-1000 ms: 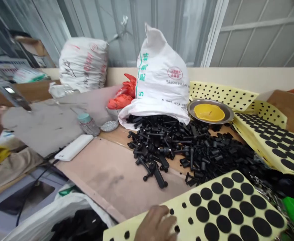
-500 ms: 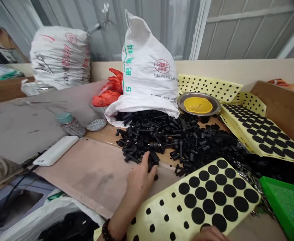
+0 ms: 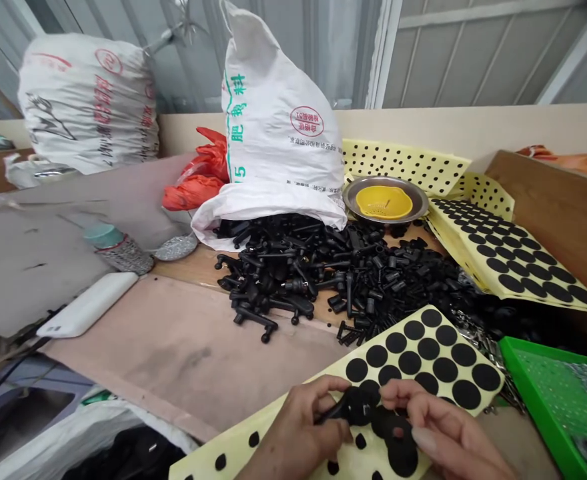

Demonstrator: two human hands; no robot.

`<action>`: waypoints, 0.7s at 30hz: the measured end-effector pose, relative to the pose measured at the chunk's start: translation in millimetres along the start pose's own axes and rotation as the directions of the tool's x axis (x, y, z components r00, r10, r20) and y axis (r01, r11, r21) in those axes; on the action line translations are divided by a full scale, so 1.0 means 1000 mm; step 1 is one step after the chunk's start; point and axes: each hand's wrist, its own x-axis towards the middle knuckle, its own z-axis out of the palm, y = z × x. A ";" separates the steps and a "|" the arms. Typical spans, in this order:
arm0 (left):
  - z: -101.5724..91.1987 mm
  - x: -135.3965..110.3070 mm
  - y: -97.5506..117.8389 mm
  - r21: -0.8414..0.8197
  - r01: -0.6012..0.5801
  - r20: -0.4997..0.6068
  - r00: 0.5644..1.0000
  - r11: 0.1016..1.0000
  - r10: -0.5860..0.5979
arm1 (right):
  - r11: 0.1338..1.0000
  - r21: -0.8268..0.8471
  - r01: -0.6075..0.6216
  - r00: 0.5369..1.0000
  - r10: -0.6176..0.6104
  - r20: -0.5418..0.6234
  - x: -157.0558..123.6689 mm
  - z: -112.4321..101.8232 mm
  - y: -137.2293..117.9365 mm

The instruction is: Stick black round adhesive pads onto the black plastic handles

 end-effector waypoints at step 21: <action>0.017 -0.003 -0.005 0.016 -0.037 0.070 0.997 0.999 0.036 | 0.999 -0.021 -0.024 1.000 0.024 -0.007 0.004 0.016 -0.004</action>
